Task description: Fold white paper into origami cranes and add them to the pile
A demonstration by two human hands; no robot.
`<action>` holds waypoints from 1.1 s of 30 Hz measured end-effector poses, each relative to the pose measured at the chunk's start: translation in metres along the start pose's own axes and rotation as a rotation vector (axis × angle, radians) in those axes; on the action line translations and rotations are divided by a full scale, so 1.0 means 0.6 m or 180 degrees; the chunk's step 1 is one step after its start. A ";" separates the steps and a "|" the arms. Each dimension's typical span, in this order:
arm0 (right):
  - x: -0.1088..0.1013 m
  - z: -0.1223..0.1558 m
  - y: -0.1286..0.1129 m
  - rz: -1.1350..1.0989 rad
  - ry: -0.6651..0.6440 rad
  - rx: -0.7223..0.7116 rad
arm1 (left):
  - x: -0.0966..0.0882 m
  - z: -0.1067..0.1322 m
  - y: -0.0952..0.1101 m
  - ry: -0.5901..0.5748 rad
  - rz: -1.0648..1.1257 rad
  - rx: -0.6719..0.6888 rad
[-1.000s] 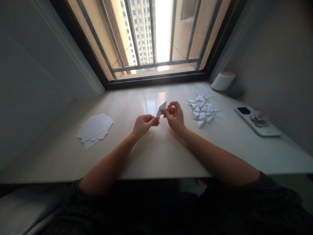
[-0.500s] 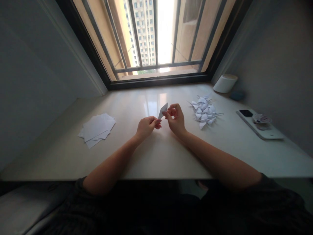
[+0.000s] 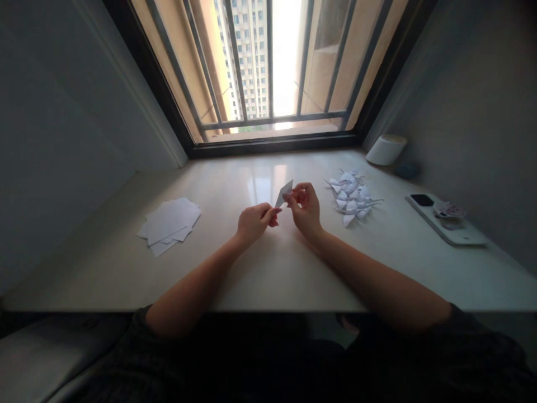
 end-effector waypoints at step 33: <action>0.003 -0.005 0.010 0.0153 -0.0941 0.0298 | -0.006 -0.016 -0.031 0.0544 0.2120 -0.0548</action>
Point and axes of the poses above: each hand's wrist, its own z-axis away from the middle knuckle, its own x-axis out of the palm, y = z × x, the point moved 3 cm from there along -z, towards the middle knuckle, and after that the axes turned 1 degree about y, right-handed, at the moved point
